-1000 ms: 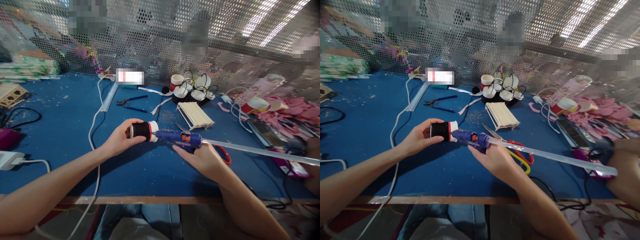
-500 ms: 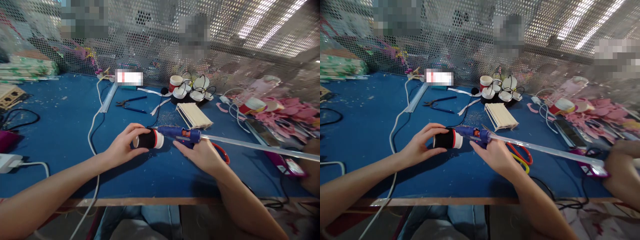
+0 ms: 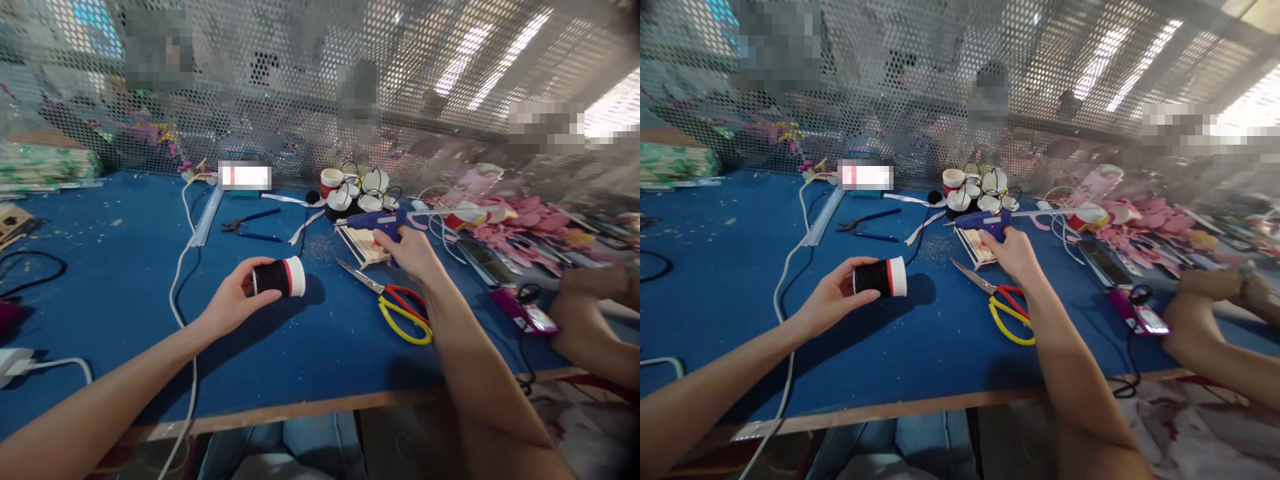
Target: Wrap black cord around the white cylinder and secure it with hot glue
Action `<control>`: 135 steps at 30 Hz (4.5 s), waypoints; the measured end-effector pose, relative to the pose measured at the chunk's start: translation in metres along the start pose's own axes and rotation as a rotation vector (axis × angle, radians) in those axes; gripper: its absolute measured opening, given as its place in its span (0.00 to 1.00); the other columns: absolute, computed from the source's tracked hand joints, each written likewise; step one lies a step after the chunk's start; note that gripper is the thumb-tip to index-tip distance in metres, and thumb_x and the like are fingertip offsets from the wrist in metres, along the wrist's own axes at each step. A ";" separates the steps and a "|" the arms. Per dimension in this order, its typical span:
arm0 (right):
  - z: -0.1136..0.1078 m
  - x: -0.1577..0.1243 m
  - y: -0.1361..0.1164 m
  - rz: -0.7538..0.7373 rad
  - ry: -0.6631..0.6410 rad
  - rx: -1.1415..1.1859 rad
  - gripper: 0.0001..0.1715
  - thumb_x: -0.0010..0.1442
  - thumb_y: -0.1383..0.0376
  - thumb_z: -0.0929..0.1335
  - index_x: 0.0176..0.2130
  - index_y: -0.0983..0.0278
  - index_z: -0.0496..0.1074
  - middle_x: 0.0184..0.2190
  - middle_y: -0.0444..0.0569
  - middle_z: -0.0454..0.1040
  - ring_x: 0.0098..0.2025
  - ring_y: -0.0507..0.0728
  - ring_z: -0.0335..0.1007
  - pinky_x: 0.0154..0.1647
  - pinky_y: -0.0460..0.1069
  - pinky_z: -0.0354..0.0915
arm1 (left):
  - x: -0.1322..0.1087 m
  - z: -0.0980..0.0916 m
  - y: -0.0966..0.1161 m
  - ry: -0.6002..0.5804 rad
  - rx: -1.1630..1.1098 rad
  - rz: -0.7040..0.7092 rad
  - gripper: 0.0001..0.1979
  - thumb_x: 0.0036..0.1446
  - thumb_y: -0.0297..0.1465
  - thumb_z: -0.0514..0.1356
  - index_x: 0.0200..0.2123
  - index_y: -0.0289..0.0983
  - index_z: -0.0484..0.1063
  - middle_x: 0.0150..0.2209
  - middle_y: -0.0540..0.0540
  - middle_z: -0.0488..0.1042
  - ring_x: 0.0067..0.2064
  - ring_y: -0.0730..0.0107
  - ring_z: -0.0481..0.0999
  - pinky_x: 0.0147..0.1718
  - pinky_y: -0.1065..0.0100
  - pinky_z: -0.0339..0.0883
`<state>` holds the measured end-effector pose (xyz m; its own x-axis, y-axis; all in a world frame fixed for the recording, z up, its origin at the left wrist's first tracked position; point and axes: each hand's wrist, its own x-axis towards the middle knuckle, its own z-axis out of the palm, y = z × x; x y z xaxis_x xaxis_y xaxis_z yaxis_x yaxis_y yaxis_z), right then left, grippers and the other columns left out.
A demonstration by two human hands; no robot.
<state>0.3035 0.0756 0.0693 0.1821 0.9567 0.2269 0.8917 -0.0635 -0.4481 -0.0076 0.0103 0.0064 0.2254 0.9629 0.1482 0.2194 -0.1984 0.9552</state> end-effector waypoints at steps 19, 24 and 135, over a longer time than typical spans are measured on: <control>0.026 -0.012 -0.031 -0.277 0.010 -0.095 0.25 0.61 0.54 0.58 0.37 0.68 0.75 0.39 0.58 0.73 0.44 0.61 0.66 0.46 0.56 0.60 | -0.008 -0.001 0.005 -0.042 0.346 0.404 0.22 0.52 0.30 0.61 0.50 0.43 0.61 0.52 0.41 0.60 0.55 0.58 0.63 0.51 0.52 0.61; 0.039 -0.045 -0.081 -0.350 -0.690 0.521 0.33 0.62 0.46 0.52 0.37 0.61 0.75 0.36 0.48 0.76 0.40 0.54 0.70 0.44 0.51 0.62 | -0.010 0.000 0.008 -0.099 0.447 0.499 0.20 0.54 0.29 0.59 0.51 0.43 0.61 0.53 0.41 0.59 0.56 0.58 0.62 0.52 0.52 0.61; 0.071 -0.058 -0.095 -0.303 -0.531 0.819 0.14 0.48 0.56 0.70 0.24 0.64 0.68 0.22 0.41 0.68 0.26 0.49 0.62 0.30 0.46 0.60 | -0.018 0.002 0.021 -0.447 0.408 0.395 0.34 0.51 0.28 0.60 0.59 0.43 0.49 0.55 0.40 0.56 0.58 0.57 0.58 0.57 0.53 0.56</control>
<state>0.1790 0.0467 0.0369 -0.3887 0.9153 0.1055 0.2763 0.2251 -0.9344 -0.0054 -0.0115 0.0233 0.7086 0.6556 0.2607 0.3585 -0.6528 0.6674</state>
